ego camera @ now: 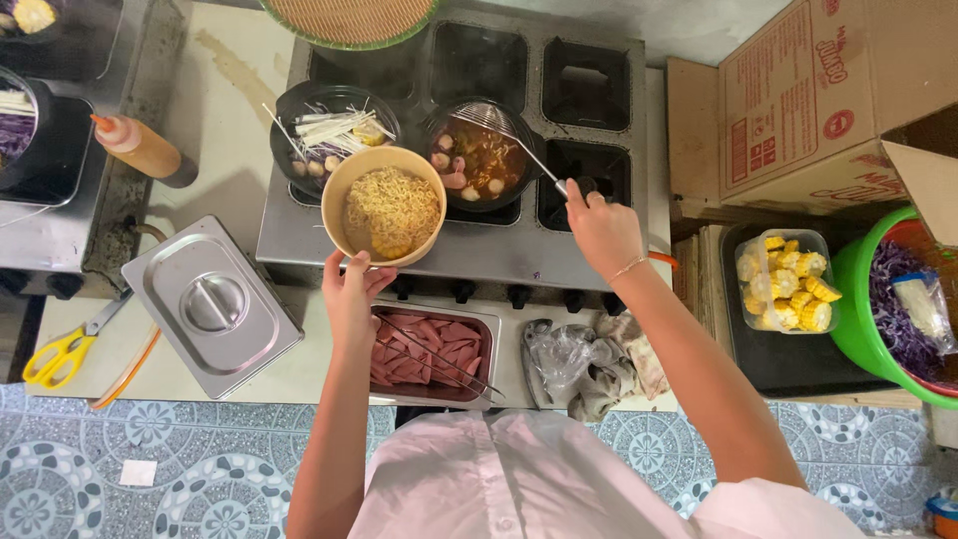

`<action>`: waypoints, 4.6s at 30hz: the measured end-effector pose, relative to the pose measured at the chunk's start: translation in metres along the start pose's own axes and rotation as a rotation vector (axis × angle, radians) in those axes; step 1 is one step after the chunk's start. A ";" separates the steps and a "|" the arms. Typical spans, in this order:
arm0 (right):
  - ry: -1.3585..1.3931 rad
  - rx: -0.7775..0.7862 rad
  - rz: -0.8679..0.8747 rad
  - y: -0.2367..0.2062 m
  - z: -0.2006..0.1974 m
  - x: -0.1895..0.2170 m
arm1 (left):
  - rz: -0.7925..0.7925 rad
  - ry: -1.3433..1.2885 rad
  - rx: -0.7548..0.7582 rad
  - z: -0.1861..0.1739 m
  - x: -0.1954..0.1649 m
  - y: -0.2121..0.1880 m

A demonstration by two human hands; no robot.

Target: The person chops green herbs on a wooden cutting board with a knife, then moves to a multi-burner stove and assembles a noodle soup bowl: they ladle hot broth into a paper bowl, add noodles with a skimmer, place vegetables and sliced sausage into the bowl, and finish with broth using a ladle.

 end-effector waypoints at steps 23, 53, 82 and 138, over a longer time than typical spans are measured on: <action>0.232 0.109 0.137 -0.002 0.000 -0.006 | -0.077 0.040 -0.004 -0.006 0.013 -0.018; 1.171 0.562 0.628 -0.039 0.051 -0.018 | -0.066 0.061 0.003 -0.008 0.010 -0.025; 1.796 0.511 1.041 -0.066 0.027 -0.073 | -0.151 0.057 -0.027 0.000 0.000 0.003; 0.188 -0.264 -0.088 -0.065 -0.165 0.003 | -0.180 -0.138 0.204 0.084 0.033 0.051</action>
Point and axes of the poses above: each hand's wrist, its own y-axis towards the middle knuckle, its own z-axis out of the palm, x = y × z, the point moved 6 cm from there along y, towards the middle knuckle, and after that the axes turned 5 degrees about z, right-handed, at the moved point
